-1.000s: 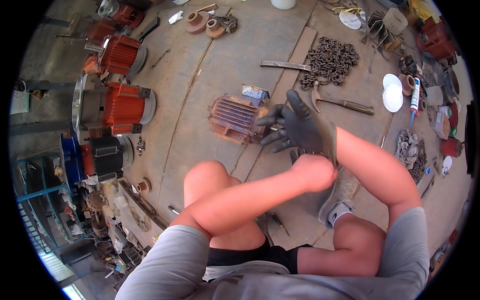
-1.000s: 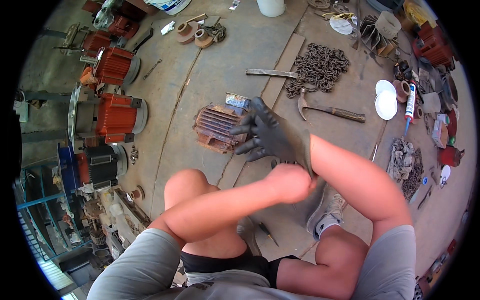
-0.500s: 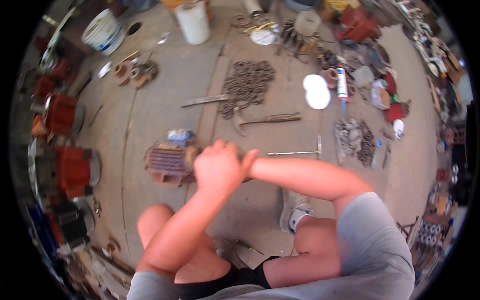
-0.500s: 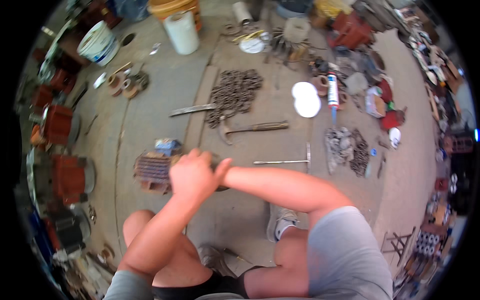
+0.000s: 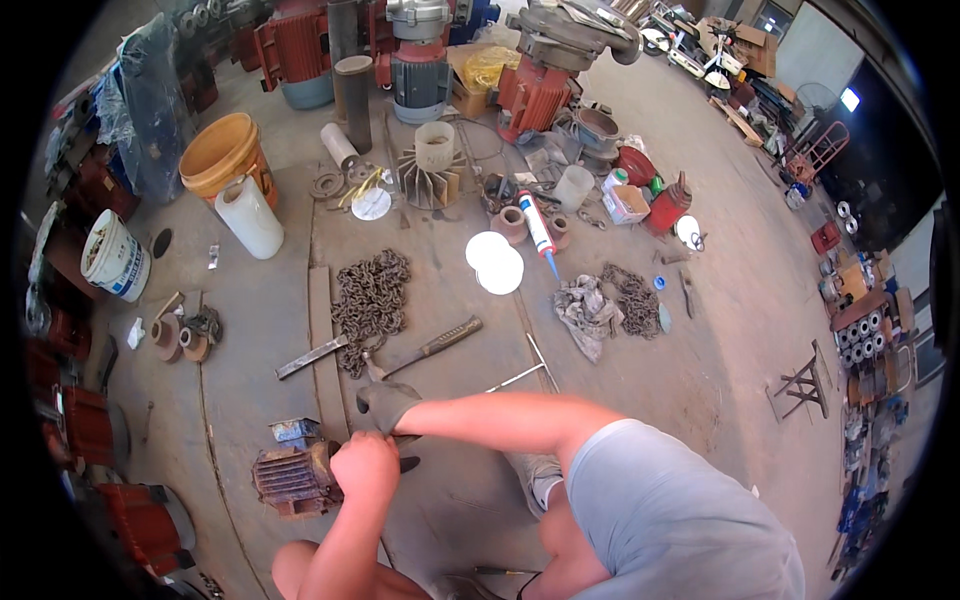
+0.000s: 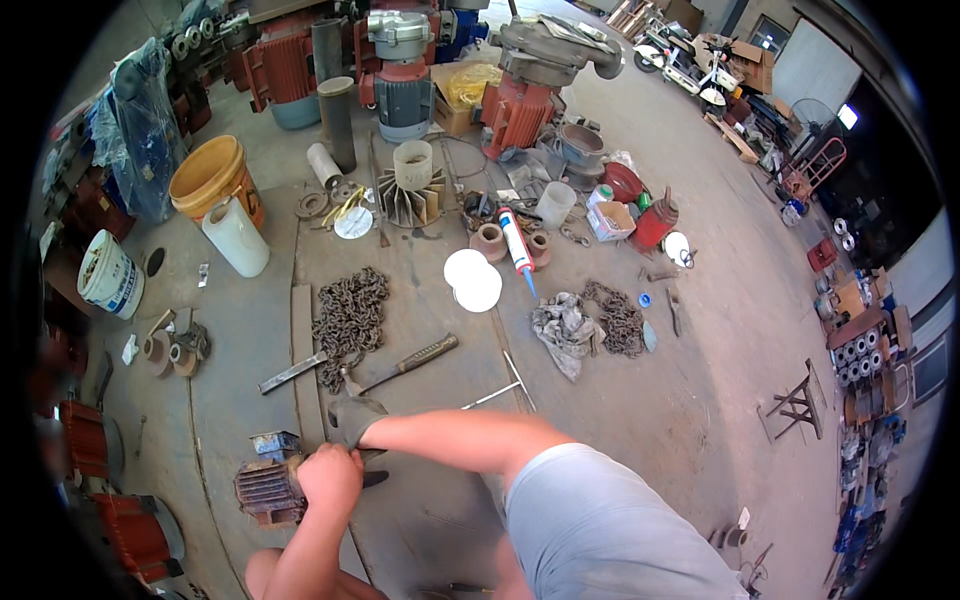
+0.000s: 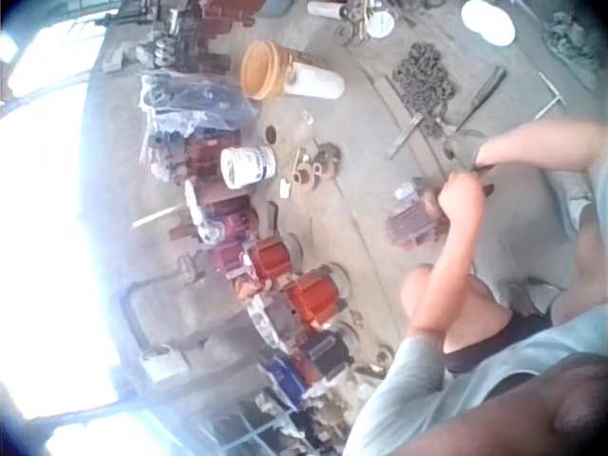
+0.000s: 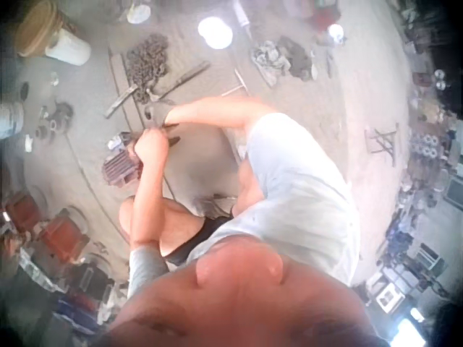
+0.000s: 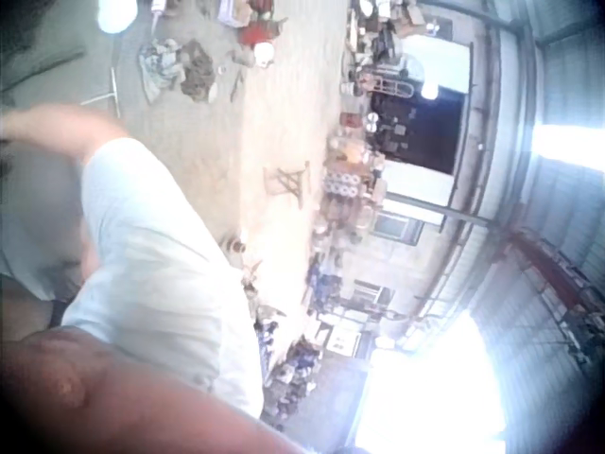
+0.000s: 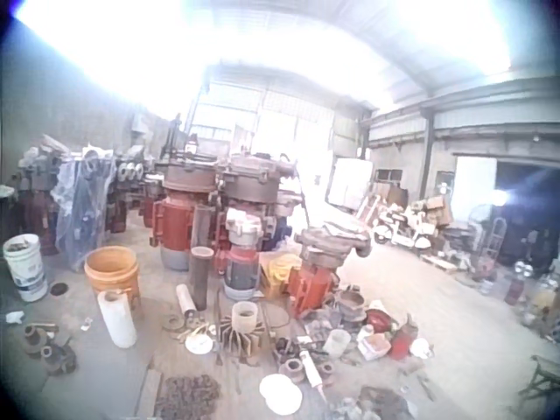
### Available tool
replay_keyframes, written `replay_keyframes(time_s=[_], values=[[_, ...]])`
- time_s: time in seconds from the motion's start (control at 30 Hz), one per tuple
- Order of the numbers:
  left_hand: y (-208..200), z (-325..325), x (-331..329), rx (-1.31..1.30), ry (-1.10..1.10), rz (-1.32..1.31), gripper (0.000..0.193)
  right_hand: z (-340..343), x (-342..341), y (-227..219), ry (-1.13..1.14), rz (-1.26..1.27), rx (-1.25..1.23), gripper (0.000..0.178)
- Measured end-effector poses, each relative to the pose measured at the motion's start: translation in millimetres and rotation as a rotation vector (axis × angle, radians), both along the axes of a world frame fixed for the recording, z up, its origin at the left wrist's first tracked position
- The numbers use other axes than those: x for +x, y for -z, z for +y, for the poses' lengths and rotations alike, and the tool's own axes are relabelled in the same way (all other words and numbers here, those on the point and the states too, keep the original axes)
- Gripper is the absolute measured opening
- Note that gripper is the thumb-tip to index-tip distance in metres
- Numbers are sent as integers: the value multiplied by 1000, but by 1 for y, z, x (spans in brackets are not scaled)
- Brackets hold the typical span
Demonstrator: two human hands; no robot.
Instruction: The person puts on gloves and uses a T-handle wrench to loosen and remove bolts from a motor. They then separate the motor housing from the rotor assembly and place the parts on the floor.
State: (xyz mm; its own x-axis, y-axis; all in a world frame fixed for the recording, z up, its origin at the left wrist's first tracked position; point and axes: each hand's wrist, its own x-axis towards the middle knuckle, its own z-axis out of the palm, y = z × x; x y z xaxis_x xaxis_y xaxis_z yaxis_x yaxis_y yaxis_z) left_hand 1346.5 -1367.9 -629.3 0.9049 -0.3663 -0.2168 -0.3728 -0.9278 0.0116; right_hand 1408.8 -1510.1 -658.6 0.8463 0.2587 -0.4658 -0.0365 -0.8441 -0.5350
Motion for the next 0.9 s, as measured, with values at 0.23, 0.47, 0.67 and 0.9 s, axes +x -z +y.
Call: replay_keyframes(time_s=[0.23,0.47,0.67,0.9], values=[[-2,-14,30,-23,-234,347,61,0,-6,51,191,-92,57,44],[-27,-51,3,-447,-106,311,30,-16,-4,54,363,-168,252,63],[-31,-45,-4,-615,-111,371,25,-2,-15,59,349,-111,294,76],[-37,-31,-1,-979,-289,582,32,-1,-5,58,318,-26,434,110]])
